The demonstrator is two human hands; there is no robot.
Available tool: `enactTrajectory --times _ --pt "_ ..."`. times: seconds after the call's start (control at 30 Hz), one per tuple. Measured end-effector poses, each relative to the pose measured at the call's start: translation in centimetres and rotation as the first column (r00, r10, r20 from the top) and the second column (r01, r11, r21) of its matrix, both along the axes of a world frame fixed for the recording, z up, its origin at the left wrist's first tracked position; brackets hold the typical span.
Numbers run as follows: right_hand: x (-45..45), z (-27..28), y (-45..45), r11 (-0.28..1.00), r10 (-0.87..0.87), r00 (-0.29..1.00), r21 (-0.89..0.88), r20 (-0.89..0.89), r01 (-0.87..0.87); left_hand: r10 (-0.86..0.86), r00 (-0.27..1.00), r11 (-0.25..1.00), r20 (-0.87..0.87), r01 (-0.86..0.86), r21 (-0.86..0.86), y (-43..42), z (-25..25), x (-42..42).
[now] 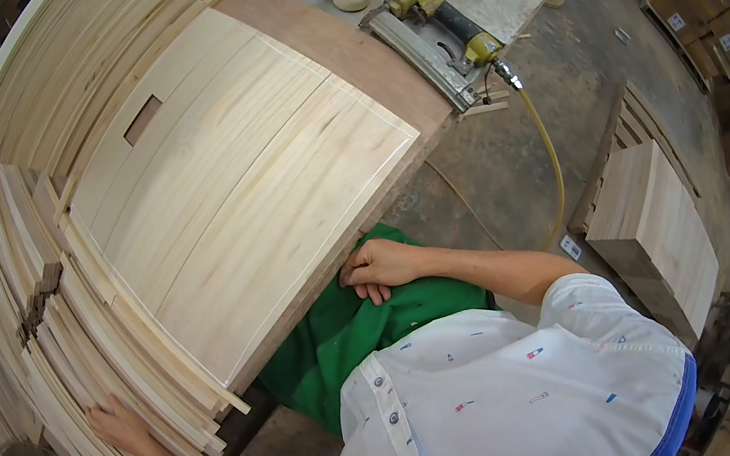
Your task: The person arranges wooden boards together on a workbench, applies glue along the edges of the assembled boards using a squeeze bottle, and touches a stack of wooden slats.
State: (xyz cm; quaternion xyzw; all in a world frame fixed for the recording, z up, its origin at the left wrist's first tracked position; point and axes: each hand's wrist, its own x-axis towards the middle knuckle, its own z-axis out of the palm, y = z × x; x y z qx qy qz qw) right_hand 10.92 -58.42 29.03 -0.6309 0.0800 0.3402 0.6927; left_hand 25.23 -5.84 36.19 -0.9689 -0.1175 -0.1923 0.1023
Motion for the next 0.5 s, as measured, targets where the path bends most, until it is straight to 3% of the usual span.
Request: enactTrajectory --times 0.4,0.5 --pt "0.0 0.0 -0.3 0.999 0.027 0.999 -0.022 0.043 -0.026 0.015 0.999 0.999 -0.044 -0.013 0.04 -0.5 0.3 0.1" --pt "0.1 0.2 -0.2 0.999 -0.012 0.999 -0.037 0.046 0.014 0.013 1.0 0.998 -0.018 -0.014 -0.059 2.3 -1.5 0.7"
